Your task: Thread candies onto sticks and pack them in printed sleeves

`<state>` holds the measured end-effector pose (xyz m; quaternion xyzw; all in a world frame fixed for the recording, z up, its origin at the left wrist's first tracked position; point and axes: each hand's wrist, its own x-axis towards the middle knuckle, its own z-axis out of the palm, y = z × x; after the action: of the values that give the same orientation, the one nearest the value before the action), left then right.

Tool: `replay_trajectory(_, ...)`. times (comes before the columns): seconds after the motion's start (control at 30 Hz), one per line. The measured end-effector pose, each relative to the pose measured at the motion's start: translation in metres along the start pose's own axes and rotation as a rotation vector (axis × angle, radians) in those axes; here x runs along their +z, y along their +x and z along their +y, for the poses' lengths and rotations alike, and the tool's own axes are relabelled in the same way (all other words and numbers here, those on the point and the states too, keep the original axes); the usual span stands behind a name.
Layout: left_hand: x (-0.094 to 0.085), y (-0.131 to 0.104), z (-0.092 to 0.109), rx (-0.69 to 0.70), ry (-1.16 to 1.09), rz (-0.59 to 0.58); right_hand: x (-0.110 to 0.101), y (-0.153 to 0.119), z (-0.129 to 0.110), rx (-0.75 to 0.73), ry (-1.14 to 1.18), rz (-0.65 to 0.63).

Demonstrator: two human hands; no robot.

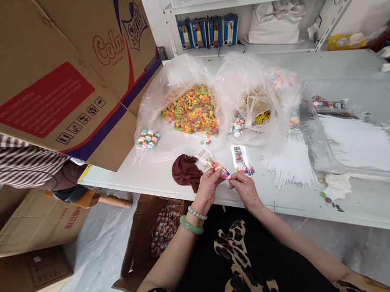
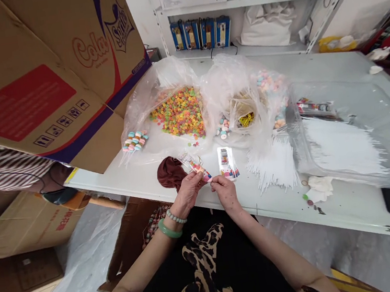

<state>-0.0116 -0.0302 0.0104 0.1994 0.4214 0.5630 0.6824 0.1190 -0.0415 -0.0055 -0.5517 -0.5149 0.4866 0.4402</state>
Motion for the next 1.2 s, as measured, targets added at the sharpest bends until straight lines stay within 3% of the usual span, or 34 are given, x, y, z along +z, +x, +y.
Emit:
replay_trajectory(0.27, 0.002, 0.003, 0.004, 0.03, -0.042, 0.07, 0.004, 0.005, -0.003, -0.013, -0.026, -0.021)
replay_trajectory(0.67, 0.004, -0.005, -0.001, 0.035, 0.037, 0.058, -0.003, 0.013, -0.002, 0.177, 0.098, -0.115)
replay_trajectory(0.8, 0.009, -0.004, -0.008, 0.092, 0.058, 0.094, 0.007, 0.023, -0.003, 0.232, -0.042, -0.081)
replay_trajectory(0.93, 0.006, -0.001, -0.007, 0.042, 0.011, 0.078, 0.014, 0.031, -0.008, 0.167, -0.251, -0.04)
replay_trajectory(1.03, -0.005, 0.004, 0.002, -0.043, -0.027, 0.091, 0.011, 0.025, -0.006, 0.064, -0.213, -0.131)
replay_trajectory(1.2, -0.019, 0.009, 0.009, 0.057, 0.008, 0.175, 0.002, 0.011, 0.003, 0.026, -0.21, -0.196)
